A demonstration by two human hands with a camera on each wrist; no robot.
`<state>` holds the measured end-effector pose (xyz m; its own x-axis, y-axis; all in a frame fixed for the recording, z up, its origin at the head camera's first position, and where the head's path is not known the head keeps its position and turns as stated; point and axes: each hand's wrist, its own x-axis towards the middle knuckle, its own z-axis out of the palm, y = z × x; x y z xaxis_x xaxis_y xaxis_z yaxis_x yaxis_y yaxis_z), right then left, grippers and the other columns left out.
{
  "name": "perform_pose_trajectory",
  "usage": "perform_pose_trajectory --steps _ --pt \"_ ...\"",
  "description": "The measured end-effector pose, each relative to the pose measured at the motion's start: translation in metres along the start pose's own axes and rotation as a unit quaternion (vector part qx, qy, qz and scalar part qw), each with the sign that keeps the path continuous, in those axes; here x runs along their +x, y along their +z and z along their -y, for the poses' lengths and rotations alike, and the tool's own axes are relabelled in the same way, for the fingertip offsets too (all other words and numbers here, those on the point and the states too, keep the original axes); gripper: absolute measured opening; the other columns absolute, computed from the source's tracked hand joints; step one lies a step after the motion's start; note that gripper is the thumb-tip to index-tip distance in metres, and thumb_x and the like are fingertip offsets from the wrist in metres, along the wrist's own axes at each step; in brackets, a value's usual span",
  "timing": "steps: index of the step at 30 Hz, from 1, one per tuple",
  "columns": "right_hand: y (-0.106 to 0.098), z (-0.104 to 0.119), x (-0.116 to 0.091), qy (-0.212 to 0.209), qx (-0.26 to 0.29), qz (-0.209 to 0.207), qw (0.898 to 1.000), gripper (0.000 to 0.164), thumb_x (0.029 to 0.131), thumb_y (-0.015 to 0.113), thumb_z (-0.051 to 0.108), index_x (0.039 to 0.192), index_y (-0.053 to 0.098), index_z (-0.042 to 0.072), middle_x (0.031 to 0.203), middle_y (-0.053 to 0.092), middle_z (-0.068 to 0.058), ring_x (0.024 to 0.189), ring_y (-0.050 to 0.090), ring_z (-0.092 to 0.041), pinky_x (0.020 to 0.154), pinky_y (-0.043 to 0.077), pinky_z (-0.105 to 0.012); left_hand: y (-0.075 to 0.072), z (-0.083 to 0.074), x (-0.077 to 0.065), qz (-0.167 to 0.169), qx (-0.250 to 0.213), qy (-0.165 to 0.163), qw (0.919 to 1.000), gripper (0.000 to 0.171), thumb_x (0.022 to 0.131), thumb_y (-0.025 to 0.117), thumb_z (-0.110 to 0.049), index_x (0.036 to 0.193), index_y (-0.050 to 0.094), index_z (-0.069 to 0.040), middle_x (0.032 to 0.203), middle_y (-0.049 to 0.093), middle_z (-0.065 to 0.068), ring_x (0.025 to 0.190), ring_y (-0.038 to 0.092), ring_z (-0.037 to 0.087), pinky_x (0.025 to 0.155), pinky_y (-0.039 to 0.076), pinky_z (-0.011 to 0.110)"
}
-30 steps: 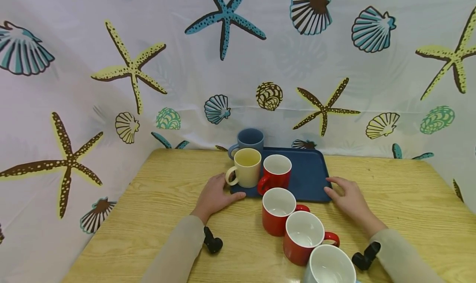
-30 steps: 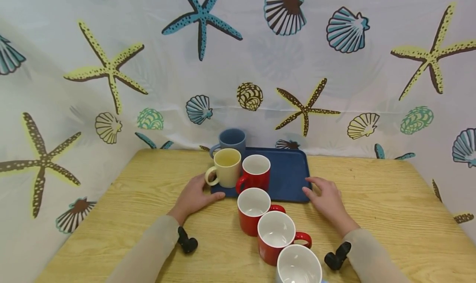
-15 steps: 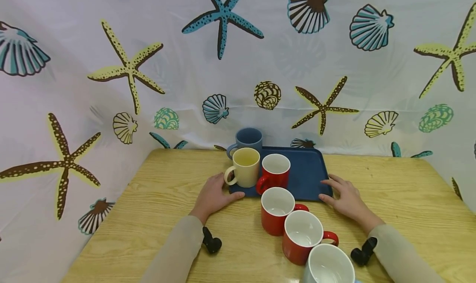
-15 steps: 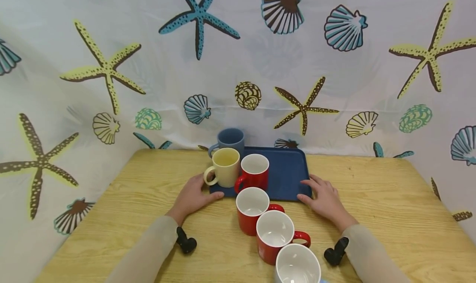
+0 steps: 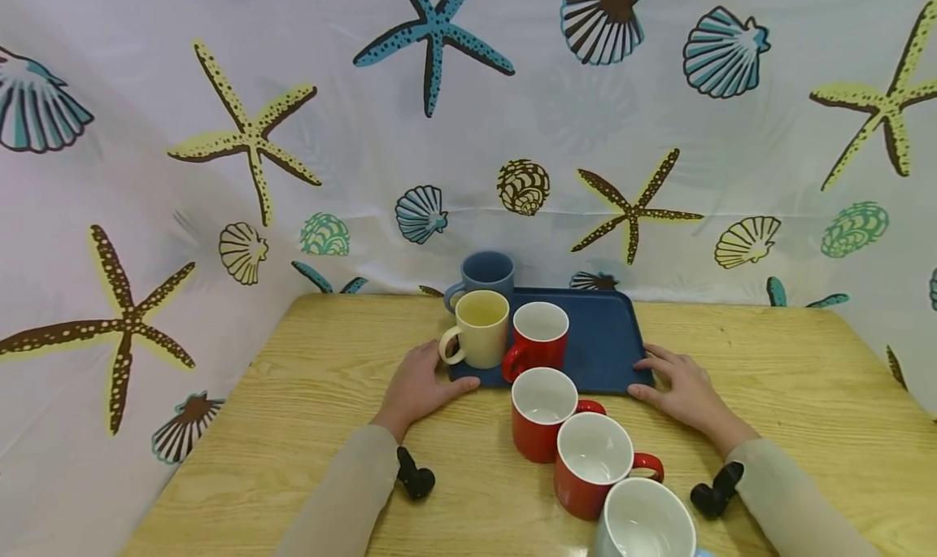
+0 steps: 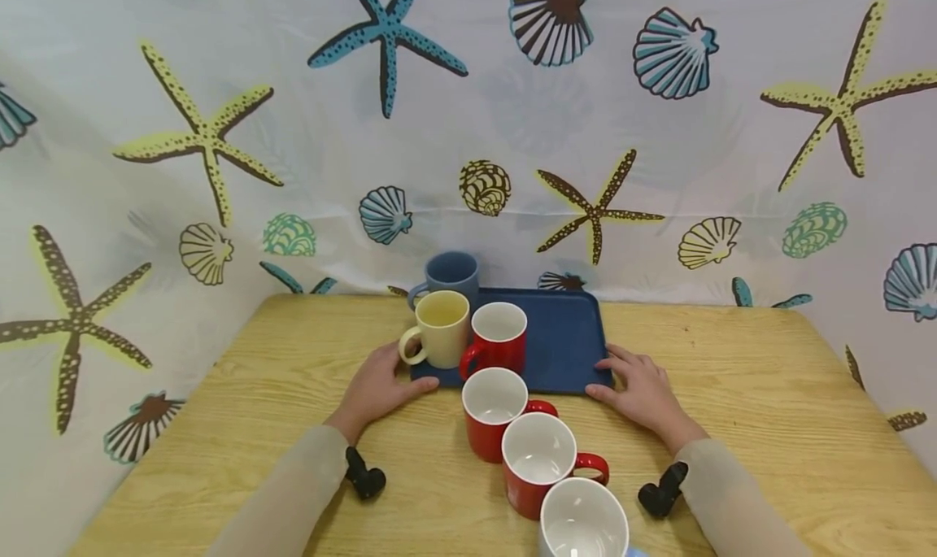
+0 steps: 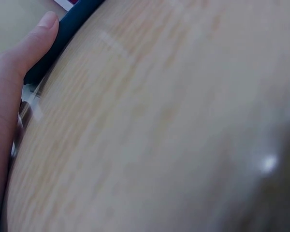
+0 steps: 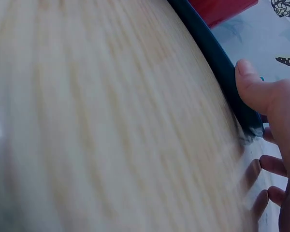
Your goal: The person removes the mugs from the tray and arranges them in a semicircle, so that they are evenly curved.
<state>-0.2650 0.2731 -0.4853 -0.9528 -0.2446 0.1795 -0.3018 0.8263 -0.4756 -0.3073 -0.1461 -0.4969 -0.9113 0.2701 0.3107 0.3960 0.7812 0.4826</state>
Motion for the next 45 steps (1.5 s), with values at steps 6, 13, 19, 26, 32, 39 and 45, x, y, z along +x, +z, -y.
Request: perform_pose_trajectory --steps 6,13,19,26,32,39,45 --pt "-0.001 0.0 0.002 0.007 -0.014 0.013 1.0 0.056 0.081 0.062 0.056 0.115 0.064 0.013 0.143 0.036 -0.016 0.123 0.032 -0.042 0.094 0.023 -0.062 -0.002 0.002 -0.001 -0.003 -0.048 -0.013 0.9988 0.071 0.07 0.063 -0.07 0.118 0.057 -0.019 0.108 0.06 -0.004 0.1 0.053 0.017 0.088 0.042 0.037" --pt "-0.007 0.002 0.004 0.0 -0.054 0.026 0.998 0.054 0.081 0.061 0.058 0.114 0.064 0.016 0.141 0.038 -0.015 0.122 0.036 -0.042 0.094 0.026 -0.065 -0.014 -0.004 0.002 -0.004 -0.172 -0.097 0.9802 0.062 0.08 0.06 -0.06 0.127 0.055 -0.019 0.122 0.058 0.002 0.119 0.048 0.022 0.1 0.034 0.043" --pt "-0.01 0.002 0.005 0.005 -0.064 0.032 0.997 0.053 0.08 0.062 0.056 0.114 0.064 0.016 0.141 0.038 -0.016 0.121 0.036 -0.043 0.094 0.027 -0.065 -0.025 -0.01 0.006 0.002 -0.206 -0.098 0.9736 0.054 0.087 0.057 -0.053 0.123 0.057 -0.013 0.115 0.061 0.006 0.103 0.058 0.022 0.09 0.044 0.041" --pt "-0.01 0.003 0.005 0.009 -0.059 0.034 0.998 0.055 0.08 0.062 0.057 0.114 0.064 0.015 0.142 0.037 -0.017 0.121 0.035 -0.043 0.094 0.027 -0.065 -0.046 -0.014 0.008 0.038 -0.295 -0.154 0.9422 0.061 0.089 0.051 -0.055 0.125 0.055 -0.006 0.118 0.059 0.014 0.108 0.055 0.029 0.093 0.042 0.043" --pt "-0.009 0.004 0.005 0.016 -0.06 0.037 0.997 0.056 0.08 0.062 0.057 0.116 0.063 0.014 0.142 0.037 -0.018 0.121 0.035 -0.044 0.094 0.028 -0.064 -0.062 -0.019 0.014 0.098 -0.34 -0.209 0.9116 0.067 0.089 0.049 -0.056 0.131 0.05 -0.003 0.117 0.059 0.021 0.11 0.055 0.036 0.092 0.042 0.049" --pt "-0.011 0.006 0.005 0.018 -0.059 0.04 0.997 0.055 0.081 0.062 0.056 0.116 0.063 0.013 0.142 0.037 -0.018 0.121 0.035 -0.044 0.094 0.029 -0.064 -0.066 -0.024 0.018 0.155 -0.326 -0.242 0.9007 0.061 0.091 0.051 -0.053 0.128 0.052 -0.005 0.112 0.061 0.02 0.105 0.058 0.034 0.087 0.046 0.046" --pt "-0.011 0.008 0.006 0.023 -0.054 0.047 0.997 0.057 0.081 0.061 0.058 0.117 0.062 0.013 0.143 0.035 -0.019 0.122 0.033 -0.044 0.094 0.029 -0.064 -0.065 -0.025 0.022 0.194 -0.317 -0.248 0.8946 0.06 0.091 0.05 -0.053 0.127 0.053 -0.005 0.114 0.059 0.018 0.102 0.059 0.031 0.085 0.047 0.045"
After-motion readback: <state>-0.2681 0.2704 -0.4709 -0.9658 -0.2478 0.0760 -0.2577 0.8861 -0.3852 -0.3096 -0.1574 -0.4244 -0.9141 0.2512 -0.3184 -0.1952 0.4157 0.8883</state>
